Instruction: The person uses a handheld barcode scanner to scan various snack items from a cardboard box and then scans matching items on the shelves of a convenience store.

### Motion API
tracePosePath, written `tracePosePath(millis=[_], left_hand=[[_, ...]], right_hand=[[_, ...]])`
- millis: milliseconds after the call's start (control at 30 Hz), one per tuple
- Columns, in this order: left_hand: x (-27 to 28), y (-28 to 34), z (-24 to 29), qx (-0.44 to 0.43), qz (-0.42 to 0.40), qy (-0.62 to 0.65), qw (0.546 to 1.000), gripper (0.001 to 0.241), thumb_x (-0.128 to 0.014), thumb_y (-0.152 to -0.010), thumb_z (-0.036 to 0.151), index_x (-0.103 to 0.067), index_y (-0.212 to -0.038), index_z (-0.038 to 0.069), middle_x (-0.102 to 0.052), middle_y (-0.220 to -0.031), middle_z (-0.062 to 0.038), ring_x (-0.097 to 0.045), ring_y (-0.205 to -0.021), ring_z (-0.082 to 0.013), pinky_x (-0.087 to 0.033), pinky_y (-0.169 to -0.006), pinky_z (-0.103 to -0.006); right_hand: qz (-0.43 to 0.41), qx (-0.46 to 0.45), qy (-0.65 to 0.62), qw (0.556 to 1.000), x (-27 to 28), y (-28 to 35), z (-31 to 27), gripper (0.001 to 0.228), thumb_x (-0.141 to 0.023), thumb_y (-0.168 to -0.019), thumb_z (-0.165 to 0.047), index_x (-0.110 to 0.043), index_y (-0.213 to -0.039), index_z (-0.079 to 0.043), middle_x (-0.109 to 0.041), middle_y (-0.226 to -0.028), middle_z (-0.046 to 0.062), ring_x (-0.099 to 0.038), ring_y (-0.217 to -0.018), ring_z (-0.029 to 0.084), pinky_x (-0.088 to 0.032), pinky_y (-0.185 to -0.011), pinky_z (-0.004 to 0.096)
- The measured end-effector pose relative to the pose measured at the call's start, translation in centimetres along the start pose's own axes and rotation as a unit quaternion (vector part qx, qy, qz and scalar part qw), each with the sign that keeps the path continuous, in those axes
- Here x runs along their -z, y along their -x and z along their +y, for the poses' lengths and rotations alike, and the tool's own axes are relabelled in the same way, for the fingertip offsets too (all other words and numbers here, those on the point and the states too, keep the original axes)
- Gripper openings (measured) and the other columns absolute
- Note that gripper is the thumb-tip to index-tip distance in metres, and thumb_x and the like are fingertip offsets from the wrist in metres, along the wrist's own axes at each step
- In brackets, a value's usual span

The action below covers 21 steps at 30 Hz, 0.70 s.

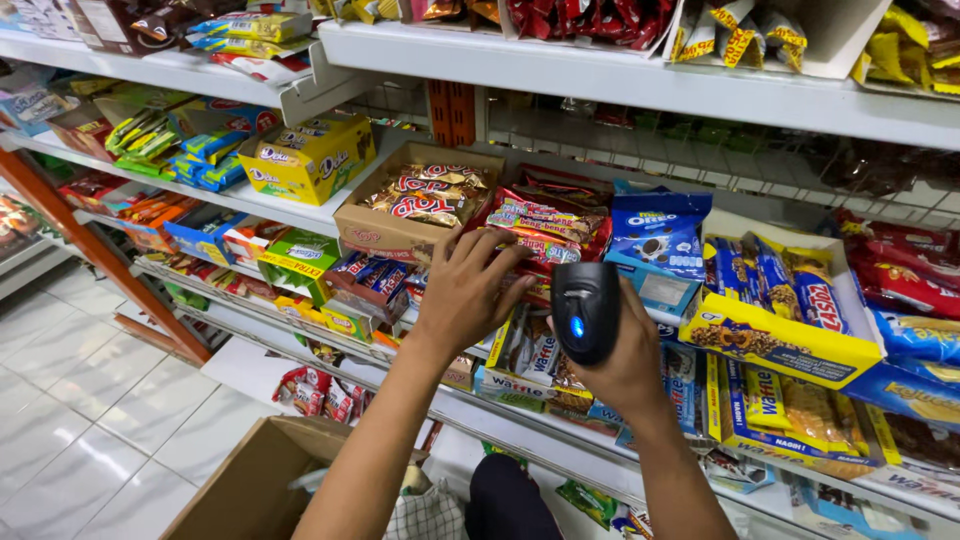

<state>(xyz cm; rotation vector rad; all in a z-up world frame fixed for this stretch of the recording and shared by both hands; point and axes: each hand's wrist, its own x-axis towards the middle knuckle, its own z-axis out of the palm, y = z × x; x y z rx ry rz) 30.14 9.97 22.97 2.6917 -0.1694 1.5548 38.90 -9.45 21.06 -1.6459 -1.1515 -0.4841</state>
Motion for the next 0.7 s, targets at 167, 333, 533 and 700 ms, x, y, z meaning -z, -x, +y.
tracePosePath(millis=[167, 333, 533, 700], left_hand=[[-0.1, 0.7, 1.0, 0.046, -0.010, 0.016, 0.999, 0.037, -0.074, -0.093, 0.028, -0.065, -0.125, 0.010, -0.061, -0.128, -0.012, -0.056, -0.126, -0.0315, -0.032, -0.117, -0.0607], [1.6, 4.3, 3.0, 0.080, 0.046, 0.109, 0.990, 0.040, -0.075, -0.092, 0.016, -0.064, -0.129, 0.009, -0.058, -0.138, -0.017, -0.053, -0.137, -0.0390, -0.036, -0.121, -0.0582], [7.0, 13.8, 3.9, 0.183, 0.048, 0.089, 0.978, 0.037, -0.072, -0.089, 0.008, -0.063, -0.125, 0.007, -0.061, -0.135, -0.015, -0.061, -0.128, -0.0365, -0.048, -0.112, -0.0488], [13.2, 22.7, 4.5, 0.315, 0.051, -0.004, 0.948, 0.030, -0.070, -0.094, 0.005, -0.064, -0.123, 0.006, -0.064, -0.131, -0.016, -0.064, -0.123, -0.0366, -0.051, -0.107, -0.0444]], right_hand=[[-0.019, -0.011, 0.010, 1.000, 0.1, -0.8, -1.7, 0.058, -0.087, -0.078, -0.014, -0.060, -0.127, 0.001, -0.067, -0.120, 0.019, -0.070, -0.101, 0.034, -0.055, -0.087, 0.038], [0.048, 0.022, -0.084, 0.995, -2.1, 2.2, -2.8, 0.055, -0.085, -0.083, -0.010, -0.058, -0.130, -0.001, -0.067, -0.114, 0.012, -0.069, -0.100, 0.021, -0.056, -0.090, 0.034], [-0.174, -0.005, -0.307, 0.936, -11.2, 7.4, -0.9, 0.024, -0.081, -0.094, -0.003, -0.069, -0.115, -0.003, -0.074, -0.103, 0.003, -0.072, -0.093, 0.015, -0.060, -0.086, 0.031], [-0.266, -0.011, -0.344, 0.900, -22.5, 12.0, -1.8, 0.032, -0.088, -0.085, -0.016, -0.066, -0.105, -0.006, -0.069, -0.091, 0.002, -0.066, -0.079, 0.011, -0.056, -0.071, 0.030]])
